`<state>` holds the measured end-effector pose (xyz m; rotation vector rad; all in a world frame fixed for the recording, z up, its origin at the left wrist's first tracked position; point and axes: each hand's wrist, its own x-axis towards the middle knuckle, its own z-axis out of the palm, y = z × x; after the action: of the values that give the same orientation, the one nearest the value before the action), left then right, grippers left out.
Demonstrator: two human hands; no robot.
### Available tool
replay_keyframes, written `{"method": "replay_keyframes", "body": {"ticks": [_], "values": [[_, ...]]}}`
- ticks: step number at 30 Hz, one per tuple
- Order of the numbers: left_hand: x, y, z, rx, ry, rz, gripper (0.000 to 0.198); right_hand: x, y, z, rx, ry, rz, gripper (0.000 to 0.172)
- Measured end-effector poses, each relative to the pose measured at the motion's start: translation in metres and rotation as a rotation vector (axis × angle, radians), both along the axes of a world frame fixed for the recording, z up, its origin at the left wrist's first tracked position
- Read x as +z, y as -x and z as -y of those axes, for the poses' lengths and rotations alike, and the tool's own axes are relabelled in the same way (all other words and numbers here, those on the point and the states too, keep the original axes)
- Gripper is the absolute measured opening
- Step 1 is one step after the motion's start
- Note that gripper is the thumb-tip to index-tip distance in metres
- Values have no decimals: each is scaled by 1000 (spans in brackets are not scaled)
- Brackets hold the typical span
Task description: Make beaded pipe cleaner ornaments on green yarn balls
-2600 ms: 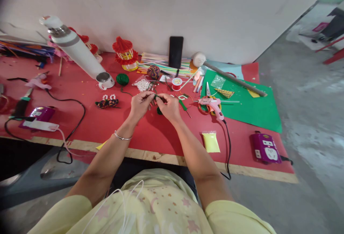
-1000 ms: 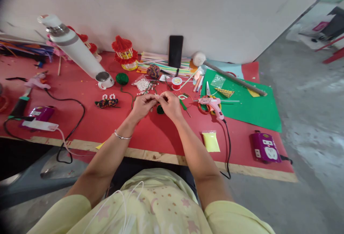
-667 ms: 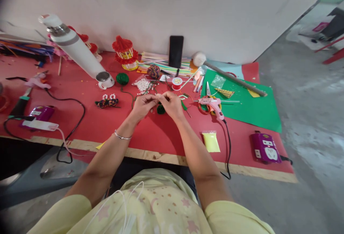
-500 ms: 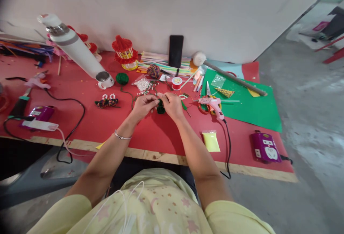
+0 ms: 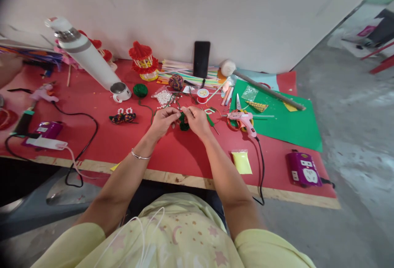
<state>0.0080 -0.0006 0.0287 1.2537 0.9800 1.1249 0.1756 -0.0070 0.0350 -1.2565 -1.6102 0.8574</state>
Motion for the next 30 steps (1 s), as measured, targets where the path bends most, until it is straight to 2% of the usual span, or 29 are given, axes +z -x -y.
{"method": "replay_keyframes", "body": {"ticks": [5,9,12,14,18,21,26,30], "values": [[-4,2,-3,68,15,45,23,2,5,1,-19,-2,-129,53],[-2,3,-4,91,65,132,28,-3,8,2,5,-12,-178,35],[0,4,-3,63,132,169,32,-7,9,2,-18,-1,-143,30],[1,4,-3,75,108,128,35,-6,8,2,-2,-23,-118,28],[-3,4,-4,130,-47,-44,33,0,6,4,58,-150,42,20],[-5,3,-4,75,-57,-90,30,3,5,5,24,-150,91,19],[-1,0,-2,-38,62,123,43,1,4,4,-36,-70,-23,23],[2,-2,0,20,119,184,48,-3,7,4,-56,-6,-126,27]]}}
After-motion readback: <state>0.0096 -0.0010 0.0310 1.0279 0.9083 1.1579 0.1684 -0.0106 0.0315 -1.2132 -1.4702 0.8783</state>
